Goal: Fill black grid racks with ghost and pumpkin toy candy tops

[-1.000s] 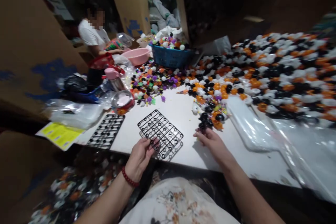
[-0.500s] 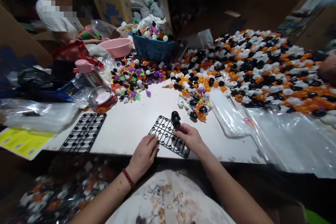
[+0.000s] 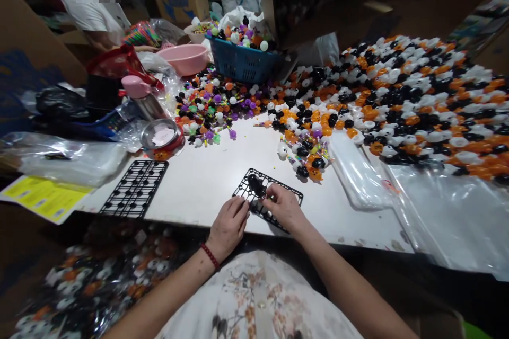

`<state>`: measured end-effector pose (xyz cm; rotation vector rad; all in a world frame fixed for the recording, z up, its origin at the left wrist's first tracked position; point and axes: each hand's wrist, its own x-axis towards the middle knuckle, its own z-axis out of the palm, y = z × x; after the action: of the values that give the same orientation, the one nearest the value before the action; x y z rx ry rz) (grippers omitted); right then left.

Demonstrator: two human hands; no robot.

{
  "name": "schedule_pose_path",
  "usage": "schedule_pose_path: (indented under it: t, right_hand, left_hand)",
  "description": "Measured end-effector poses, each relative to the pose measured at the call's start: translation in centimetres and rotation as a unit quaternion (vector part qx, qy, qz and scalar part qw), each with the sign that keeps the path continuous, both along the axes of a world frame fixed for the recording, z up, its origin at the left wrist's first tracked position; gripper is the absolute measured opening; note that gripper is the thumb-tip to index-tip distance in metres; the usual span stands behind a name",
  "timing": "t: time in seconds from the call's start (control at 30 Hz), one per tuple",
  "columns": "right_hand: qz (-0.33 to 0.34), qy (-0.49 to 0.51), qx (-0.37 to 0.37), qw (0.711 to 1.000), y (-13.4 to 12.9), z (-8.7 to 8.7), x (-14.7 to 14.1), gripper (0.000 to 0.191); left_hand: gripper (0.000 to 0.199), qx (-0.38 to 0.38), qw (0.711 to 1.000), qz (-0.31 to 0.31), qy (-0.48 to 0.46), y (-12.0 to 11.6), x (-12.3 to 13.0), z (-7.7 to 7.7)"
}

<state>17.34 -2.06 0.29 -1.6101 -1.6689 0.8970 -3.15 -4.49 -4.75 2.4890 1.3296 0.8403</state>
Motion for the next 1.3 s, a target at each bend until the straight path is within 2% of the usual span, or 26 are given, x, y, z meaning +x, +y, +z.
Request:
schedule_pose_path:
  t: [0.2,0.33,0.43,0.6,0.7,0.83,1.1,1.3]
  right_hand:
    - [0.018,-0.066,0.044,0.997,0.1,-0.6,-0.8,0.006]
    - [0.030,-0.070,0.058,0.995,0.3,-0.8,-1.0,0.005]
    - [0.030,-0.033,0.038,0.998,0.6,-0.8,-1.3,0.011]
    - [0.037,0.090,-0.024,0.995,1.2,-1.1,-2.9,0.019]
    - [0.046,0.114,-0.065,0.990,1.4,-1.2,-4.2,0.020]
    - [0.055,0.136,-0.081,0.986,1.7,-1.3,-5.4,0.022]
    - [0.088,0.026,-0.067,0.994,2.8,-1.6,-5.5,0.013]
    - [0.140,-0.028,-0.042,0.989,3.1,-0.8,-5.8,0.008]
  left_hand:
    - [0.035,0.060,0.998,-0.001,0.023,-0.3,0.1,-0.2]
    - [0.041,0.098,0.995,0.009,0.006,-0.5,0.2,-0.4]
    - [0.041,0.127,0.992,0.007,-0.014,-0.6,0.2,-0.8]
    - [0.034,0.169,0.984,-0.037,-0.033,-0.8,-0.2,-1.2]
    - [0.026,0.177,0.982,-0.050,-0.033,-0.8,-0.3,-1.0]
    - [0.023,0.187,0.980,-0.056,-0.029,-0.7,-0.2,-0.8]
    - [0.025,0.167,0.984,-0.051,-0.022,-0.9,-0.2,-1.3]
    - [0.019,0.183,0.982,-0.048,-0.025,-0.8,-0.2,-1.2]
